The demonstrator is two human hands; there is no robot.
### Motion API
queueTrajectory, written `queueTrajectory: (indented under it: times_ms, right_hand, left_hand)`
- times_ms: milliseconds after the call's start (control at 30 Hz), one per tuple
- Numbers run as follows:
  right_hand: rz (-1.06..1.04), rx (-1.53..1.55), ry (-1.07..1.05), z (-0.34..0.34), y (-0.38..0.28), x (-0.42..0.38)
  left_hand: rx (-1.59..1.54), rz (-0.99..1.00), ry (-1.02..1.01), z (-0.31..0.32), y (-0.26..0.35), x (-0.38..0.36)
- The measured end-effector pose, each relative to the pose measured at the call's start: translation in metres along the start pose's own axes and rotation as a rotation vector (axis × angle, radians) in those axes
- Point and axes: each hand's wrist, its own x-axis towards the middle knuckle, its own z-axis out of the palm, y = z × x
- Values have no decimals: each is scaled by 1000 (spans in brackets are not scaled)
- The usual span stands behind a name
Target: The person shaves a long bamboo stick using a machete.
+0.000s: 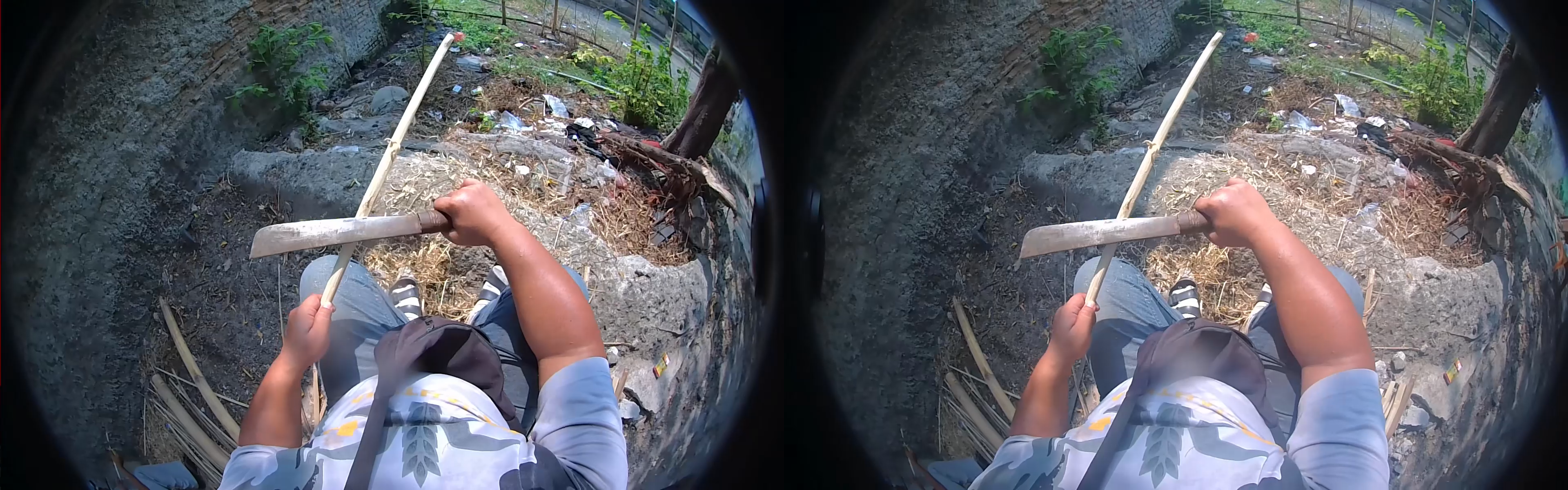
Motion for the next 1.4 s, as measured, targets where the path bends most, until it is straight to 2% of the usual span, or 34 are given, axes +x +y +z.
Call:
queueTrajectory:
  times_ms: [133, 167, 300, 333, 433, 467, 533, 633, 767, 800, 867, 967, 1000, 1067, 1133, 1167, 1267, 1400]
  right_hand:
    - [18, 36, -9, 4, -11, -3]
    - [-48, 70, 93, 15, -12, -2]
    - [-158, 42, 101, 8, -42, 5]
    - [-138, 11, 82, 3, -40, 4]
    - [-45, -34, 73, -5, -18, -1]
    - [55, -62, 12, -7, -3, -3]
    - [286, -1, 33, -7, 17, -5]
    - [316, 102, 68, -3, 25, -8]
    - [157, 22, -108, -11, -10, -2]
    - [3, 11, -37, -6, -17, 1]
    - [-94, -7, -73, -3, -30, 3]
    - [-174, -57, 33, -2, -25, 1]
    - [-131, -19, 37, 0, -12, 0]
    - [106, 19, 36, -2, 18, -4]
    - [336, 194, 1, -6, 38, -10]
    - [401, 169, 15, 1, 46, -12]
    - [447, 99, -36, -13, 35, -15]
    - [262, 59, -2, -6, 17, -11]
  left_hand:
    - [84, -23, 92, 3, 19, -2]
    - [69, -9, 97, 6, 22, 1]
    - [-40, 62, 89, 14, 19, 13]
    - [-79, 71, 75, 17, 14, 14]
    - [-213, -67, 28, 13, -4, 5]
    - [-226, -109, 16, 10, -13, 1]
    - [-253, -187, -1, 1, -27, -8]
    - [-197, -191, 8, 1, -28, -15]
    - [-199, -207, 5, 9, -21, -13]
    - [-188, -182, -9, 10, -22, -14]
    - [-167, -130, -31, 12, -23, -13]
    - [-176, -110, -79, 6, -16, -17]
    - [-177, -149, -87, 3, -20, -20]
    - [-186, -221, -106, -3, -31, -28]
    - [-160, -201, -106, -5, -26, -32]
    - [-147, -195, -104, -6, -25, -35]
    - [-87, -197, -109, 3, -43, -34]
    - [-178, -206, -91, 11, -42, -33]
